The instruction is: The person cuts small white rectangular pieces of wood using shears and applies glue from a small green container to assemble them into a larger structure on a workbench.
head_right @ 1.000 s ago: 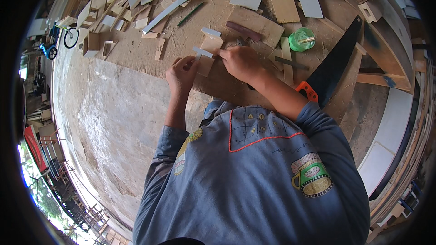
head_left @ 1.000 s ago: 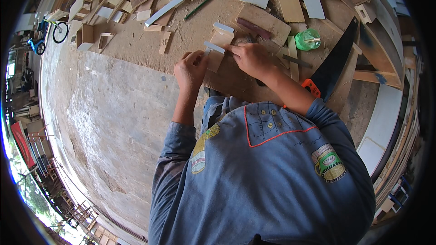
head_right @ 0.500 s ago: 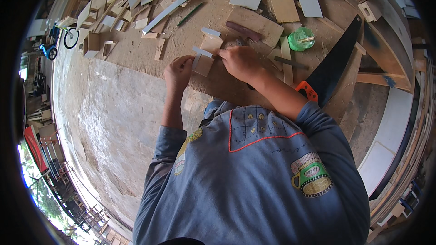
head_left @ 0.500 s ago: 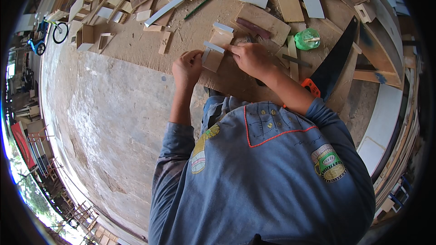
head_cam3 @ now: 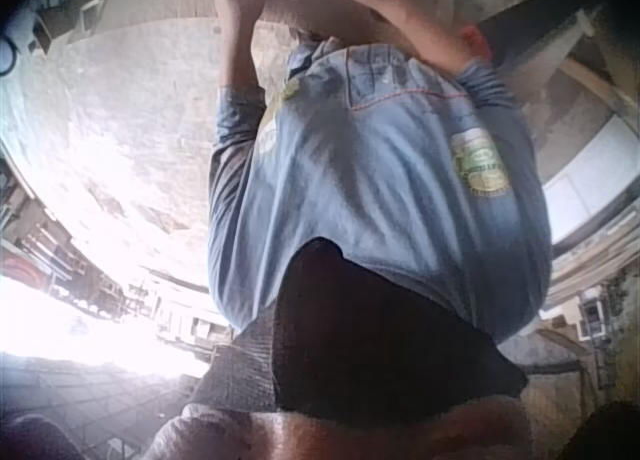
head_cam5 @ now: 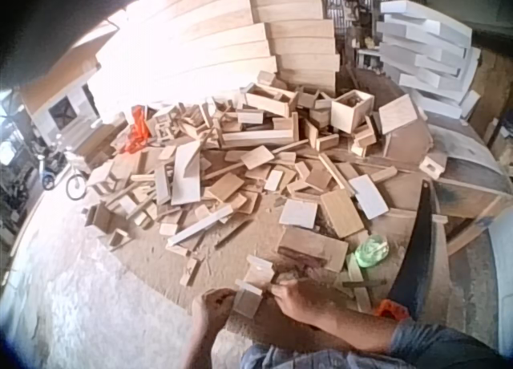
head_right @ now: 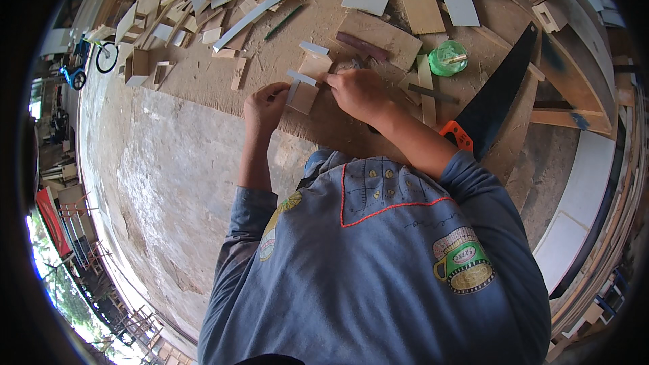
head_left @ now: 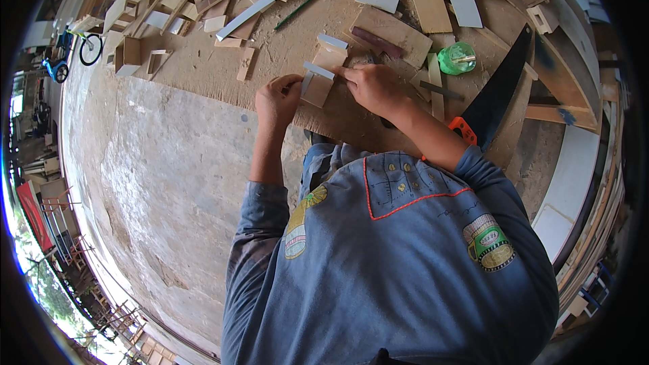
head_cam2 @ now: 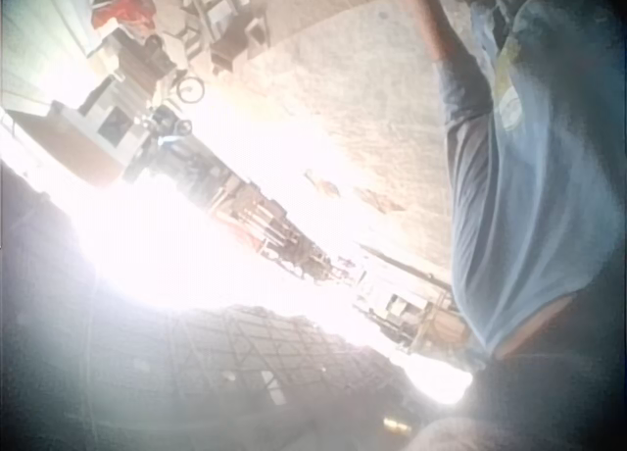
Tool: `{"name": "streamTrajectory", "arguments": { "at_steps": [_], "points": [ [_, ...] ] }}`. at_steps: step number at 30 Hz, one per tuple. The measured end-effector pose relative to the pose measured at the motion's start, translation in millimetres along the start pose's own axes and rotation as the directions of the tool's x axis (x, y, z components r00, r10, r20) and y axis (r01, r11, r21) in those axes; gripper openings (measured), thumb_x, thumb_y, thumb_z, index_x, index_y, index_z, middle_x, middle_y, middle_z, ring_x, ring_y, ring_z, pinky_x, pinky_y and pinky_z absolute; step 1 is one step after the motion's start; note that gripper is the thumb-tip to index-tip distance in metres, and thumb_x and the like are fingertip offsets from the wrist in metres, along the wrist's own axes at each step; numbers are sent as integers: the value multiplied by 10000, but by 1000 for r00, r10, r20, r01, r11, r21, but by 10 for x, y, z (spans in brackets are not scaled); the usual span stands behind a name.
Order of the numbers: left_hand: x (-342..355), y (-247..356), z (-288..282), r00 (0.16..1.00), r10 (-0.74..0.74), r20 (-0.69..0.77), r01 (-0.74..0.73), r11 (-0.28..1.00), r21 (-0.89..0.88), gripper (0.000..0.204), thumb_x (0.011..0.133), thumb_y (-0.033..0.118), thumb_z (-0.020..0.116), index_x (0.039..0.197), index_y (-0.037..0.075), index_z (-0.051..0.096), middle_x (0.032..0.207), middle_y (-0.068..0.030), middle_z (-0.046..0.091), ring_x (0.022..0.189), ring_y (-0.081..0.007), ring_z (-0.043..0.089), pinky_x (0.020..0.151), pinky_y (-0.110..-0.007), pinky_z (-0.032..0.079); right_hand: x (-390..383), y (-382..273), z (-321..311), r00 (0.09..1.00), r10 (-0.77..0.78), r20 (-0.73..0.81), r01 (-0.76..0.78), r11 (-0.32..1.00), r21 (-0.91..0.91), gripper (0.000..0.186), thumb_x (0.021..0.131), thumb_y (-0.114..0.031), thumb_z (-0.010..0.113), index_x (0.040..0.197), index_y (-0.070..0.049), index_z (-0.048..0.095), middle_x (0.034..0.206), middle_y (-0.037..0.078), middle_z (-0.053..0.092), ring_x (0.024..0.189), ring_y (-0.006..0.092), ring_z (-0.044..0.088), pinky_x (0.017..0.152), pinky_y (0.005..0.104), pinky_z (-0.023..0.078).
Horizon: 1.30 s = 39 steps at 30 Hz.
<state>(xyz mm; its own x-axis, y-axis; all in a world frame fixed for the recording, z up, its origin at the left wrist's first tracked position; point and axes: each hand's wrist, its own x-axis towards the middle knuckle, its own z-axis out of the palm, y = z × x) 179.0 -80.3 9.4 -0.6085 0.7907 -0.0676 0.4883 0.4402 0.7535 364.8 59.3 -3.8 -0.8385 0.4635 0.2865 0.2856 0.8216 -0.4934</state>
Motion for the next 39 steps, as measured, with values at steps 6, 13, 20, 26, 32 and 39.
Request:
{"name": "streamTrajectory", "arguments": {
  "at_steps": [6,13,20,26,32,39],
  "points": [
    [8,14,31,999,-10,-52,10,1000,9,204,819,215,681,946,84,772,793,-127,725,711,-215,717,675,-321,547,4,10,8,1000,3,9,-3,1000,10,290,862,-126,572,1119,-162,701,721,151,668,694,323,682,612,447,544],
    [2,47,24,998,-11,-62,10,1000,-10,218,816,239,694,935,74,772,750,-127,716,683,-207,709,654,-319,540,5,-23,-29,1000,13,27,-14,1000,5,297,857,-123,572,1122,-164,701,726,155,669,695,323,683,613,448,545],
    [8,42,50,997,-28,-74,28,1000,-5,230,808,260,702,925,74,771,736,-124,713,671,-205,707,648,-321,538,0,-21,-20,1000,9,10,-9,1000,-11,309,856,-126,575,1135,-171,700,733,147,670,699,318,683,616,440,547],
    [15,102,64,994,-60,-94,62,998,23,272,799,313,709,909,72,771,735,-114,719,675,-216,711,656,-326,543,-2,-25,-22,1000,13,26,-13,1000,-21,322,848,-116,579,1141,-173,701,733,146,669,694,318,680,614,442,546],
    [17,115,71,994,-62,-95,67,996,52,292,798,338,713,908,73,772,743,-112,724,681,-218,714,667,-327,546,-13,-19,-3,1000,7,9,-7,1000,-13,342,840,-105,580,1152,-179,699,729,145,665,688,321,677,610,445,545],
    [20,98,91,992,-64,-108,70,996,54,275,794,325,723,906,80,774,750,-111,727,688,-219,715,669,-330,547,-9,-20,-5,1000,7,9,-7,1000,-20,333,840,-105,580,1145,-170,695,724,144,659,683,319,675,608,443,545]
  ]
}}
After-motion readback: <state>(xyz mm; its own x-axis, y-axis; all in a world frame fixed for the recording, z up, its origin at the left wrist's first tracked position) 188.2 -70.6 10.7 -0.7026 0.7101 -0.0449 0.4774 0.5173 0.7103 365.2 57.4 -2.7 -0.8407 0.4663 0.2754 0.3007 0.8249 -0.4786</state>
